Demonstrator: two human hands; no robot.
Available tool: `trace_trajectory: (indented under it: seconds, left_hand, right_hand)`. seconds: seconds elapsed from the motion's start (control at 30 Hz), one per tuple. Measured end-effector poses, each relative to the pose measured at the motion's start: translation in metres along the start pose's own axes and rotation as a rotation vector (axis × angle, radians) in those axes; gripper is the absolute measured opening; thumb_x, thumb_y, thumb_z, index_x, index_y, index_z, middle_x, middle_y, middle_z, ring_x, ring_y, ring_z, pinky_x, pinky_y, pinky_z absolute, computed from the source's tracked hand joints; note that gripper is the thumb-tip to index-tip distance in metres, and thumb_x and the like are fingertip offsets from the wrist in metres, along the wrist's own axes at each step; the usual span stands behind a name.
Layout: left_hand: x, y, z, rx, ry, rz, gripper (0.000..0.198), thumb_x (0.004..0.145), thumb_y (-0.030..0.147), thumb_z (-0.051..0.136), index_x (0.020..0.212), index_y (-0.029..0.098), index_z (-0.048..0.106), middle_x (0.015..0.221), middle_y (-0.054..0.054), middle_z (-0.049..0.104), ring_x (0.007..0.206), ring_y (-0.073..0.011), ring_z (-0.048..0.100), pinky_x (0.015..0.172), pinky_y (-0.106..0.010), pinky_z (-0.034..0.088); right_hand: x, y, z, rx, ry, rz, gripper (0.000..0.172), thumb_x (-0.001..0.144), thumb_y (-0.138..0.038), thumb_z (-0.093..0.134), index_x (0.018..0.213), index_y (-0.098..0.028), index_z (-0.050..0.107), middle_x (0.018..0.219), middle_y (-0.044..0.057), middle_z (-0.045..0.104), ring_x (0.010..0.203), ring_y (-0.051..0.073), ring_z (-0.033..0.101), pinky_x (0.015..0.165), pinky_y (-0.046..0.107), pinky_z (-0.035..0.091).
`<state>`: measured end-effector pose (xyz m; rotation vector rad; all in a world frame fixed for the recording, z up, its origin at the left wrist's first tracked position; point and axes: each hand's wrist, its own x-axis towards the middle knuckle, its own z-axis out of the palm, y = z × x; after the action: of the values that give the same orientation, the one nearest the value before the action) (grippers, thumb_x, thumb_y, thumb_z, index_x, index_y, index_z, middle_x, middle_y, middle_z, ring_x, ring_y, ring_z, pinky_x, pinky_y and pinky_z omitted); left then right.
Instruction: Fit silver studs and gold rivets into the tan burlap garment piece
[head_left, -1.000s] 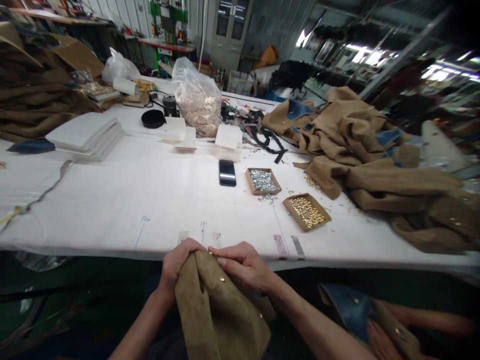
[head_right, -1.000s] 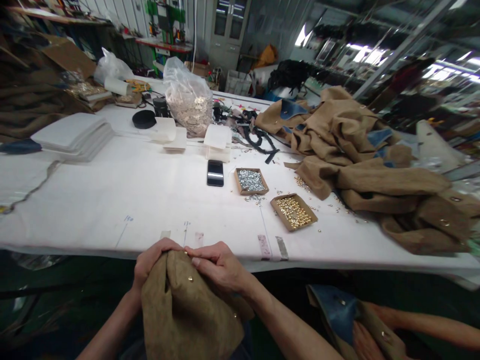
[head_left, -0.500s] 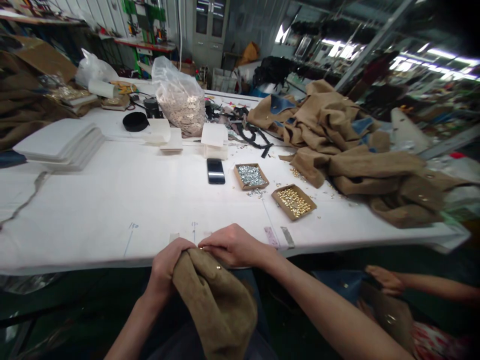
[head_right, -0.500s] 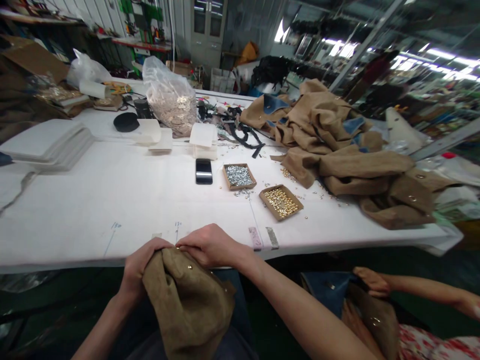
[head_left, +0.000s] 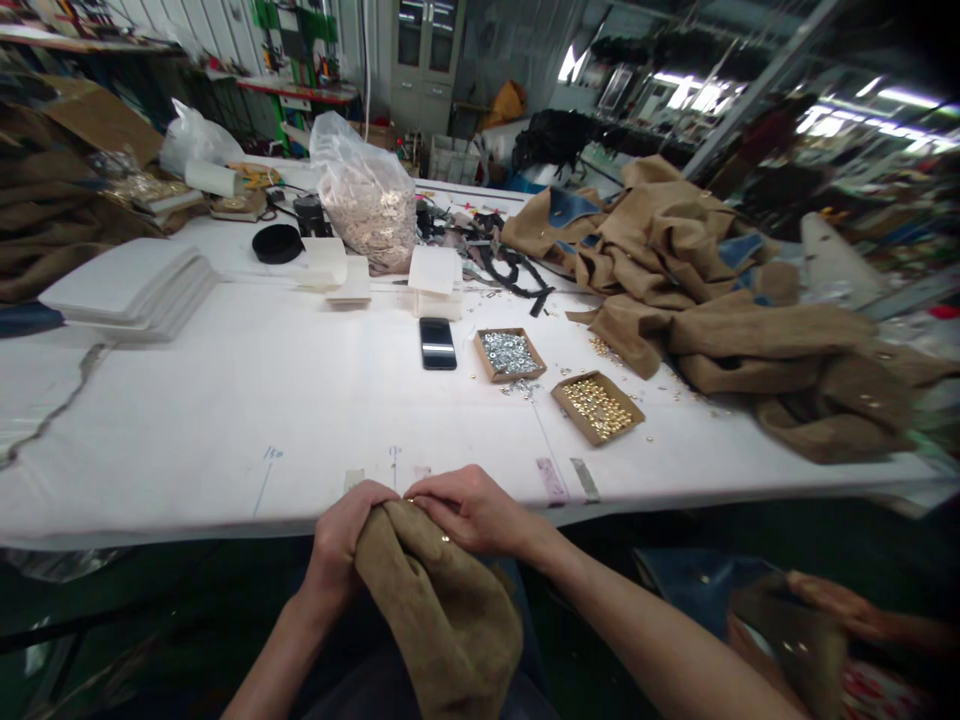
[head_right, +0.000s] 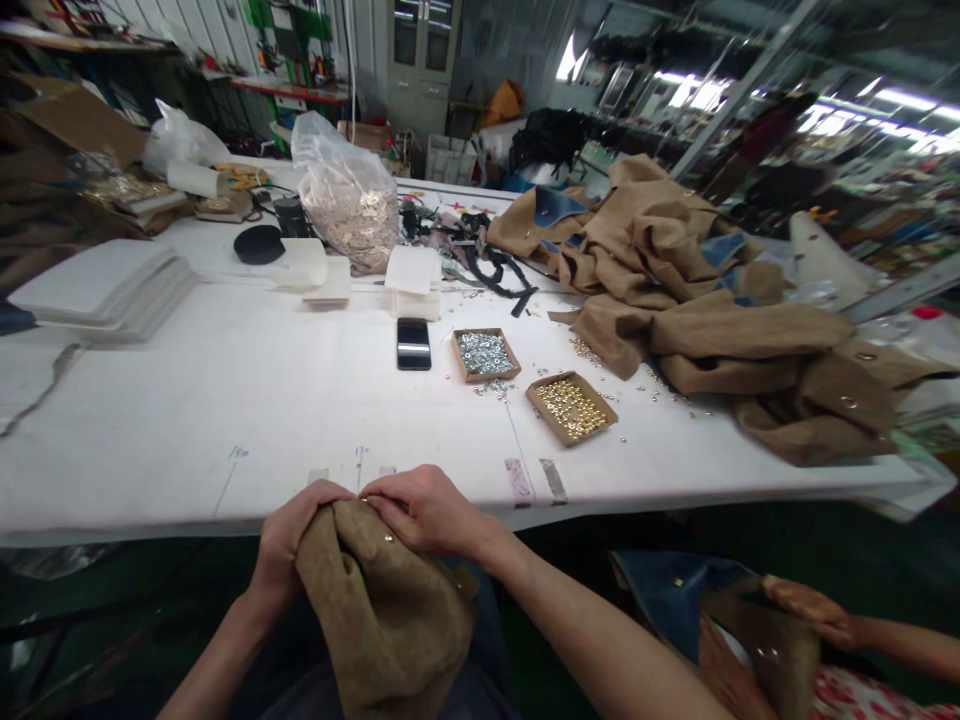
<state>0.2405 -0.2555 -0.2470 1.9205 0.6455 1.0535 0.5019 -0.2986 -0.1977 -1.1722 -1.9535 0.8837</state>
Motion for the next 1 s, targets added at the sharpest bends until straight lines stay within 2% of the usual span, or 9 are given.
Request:
trace_trajectory:
  seconds: [0.13,0.27,0.47,0.63,0.73,0.87,0.93,1.0]
  left_hand:
    - [0.002,0.002,0.002,-0.036,0.000,-0.019,0.015,0.109,0.022,0.068,0.122,0.025,0.074,0.110,0.000,0.077,0.100,-0.0173,0.073,0.091,-0.026,0.055]
    - [0.000,0.000,0.003,-0.042,0.002,-0.039,0.015,0.109,0.023,0.070,0.123,0.025,0.075,0.111,0.000,0.077,0.101,-0.0180,0.073,0.091,-0.027,0.055]
    - [-0.003,0.002,0.003,-0.046,0.032,-0.063,0.019,0.105,0.019,0.067,0.121,0.026,0.075,0.111,0.002,0.078,0.101,-0.0174,0.073,0.092,-0.027,0.054]
    - [-0.003,0.007,0.003,-0.070,0.038,-0.088,0.017,0.105,0.021,0.066,0.117,0.025,0.076,0.107,0.001,0.078,0.099,-0.0179,0.073,0.090,-0.027,0.054]
    - [-0.004,0.003,0.005,-0.086,0.047,-0.122,0.016,0.103,0.024,0.068,0.116,0.024,0.078,0.107,0.000,0.079,0.098,-0.0200,0.073,0.089,-0.029,0.054]
    - [-0.006,-0.003,0.013,-0.119,0.086,-0.204,0.018,0.104,0.036,0.069,0.108,0.022,0.079,0.097,-0.002,0.079,0.091,-0.0213,0.072,0.083,-0.030,0.053]
    - [-0.006,-0.003,0.015,-0.151,0.121,-0.219,0.029,0.104,0.047,0.068,0.101,0.021,0.080,0.091,-0.004,0.078,0.084,-0.0218,0.070,0.079,-0.032,0.052]
    - [-0.001,-0.002,0.012,-0.199,0.103,-0.339,0.037,0.098,0.057,0.077,0.099,0.020,0.081,0.089,-0.004,0.078,0.084,-0.0233,0.069,0.082,-0.034,0.057]
  right_hand:
    - [-0.004,-0.003,0.007,0.109,0.079,0.039,0.026,0.116,-0.022,0.063,0.127,-0.022,0.087,0.108,0.000,0.084,0.092,0.018,0.080,0.083,0.026,0.055]
    - [-0.005,-0.004,0.012,0.216,0.114,0.140,0.024,0.116,-0.025,0.066,0.124,-0.024,0.090,0.109,-0.001,0.085,0.094,0.019,0.081,0.086,0.028,0.058]
    - [-0.007,-0.006,0.021,0.309,0.207,0.251,0.023,0.114,-0.032,0.071,0.116,-0.023,0.092,0.102,0.001,0.086,0.089,0.021,0.079,0.079,0.030,0.056]
    - [-0.014,0.000,0.023,0.297,0.172,0.258,0.026,0.114,-0.039,0.072,0.121,-0.023,0.092,0.101,0.002,0.085,0.083,0.021,0.074,0.075,0.030,0.053]
    - [-0.015,0.004,0.019,0.292,0.132,0.253,0.034,0.118,-0.048,0.070,0.121,-0.022,0.091,0.093,0.001,0.081,0.077,0.020,0.067,0.072,0.031,0.048]
    - [-0.014,-0.002,0.015,0.260,0.066,0.282,0.060,0.121,-0.065,0.058,0.092,-0.020,0.084,0.071,0.000,0.062,0.067,0.019,0.054,0.064,0.032,0.040]
    - [-0.019,-0.004,0.018,0.210,0.046,0.310,0.065,0.119,-0.072,0.054,0.084,-0.022,0.079,0.072,0.002,0.061,0.069,0.023,0.058,0.065,0.034,0.046]
    - [-0.022,0.005,0.025,0.155,0.062,0.368,0.066,0.114,-0.078,0.052,0.085,-0.028,0.082,0.078,0.007,0.070,0.076,0.031,0.069,0.071,0.040,0.060]
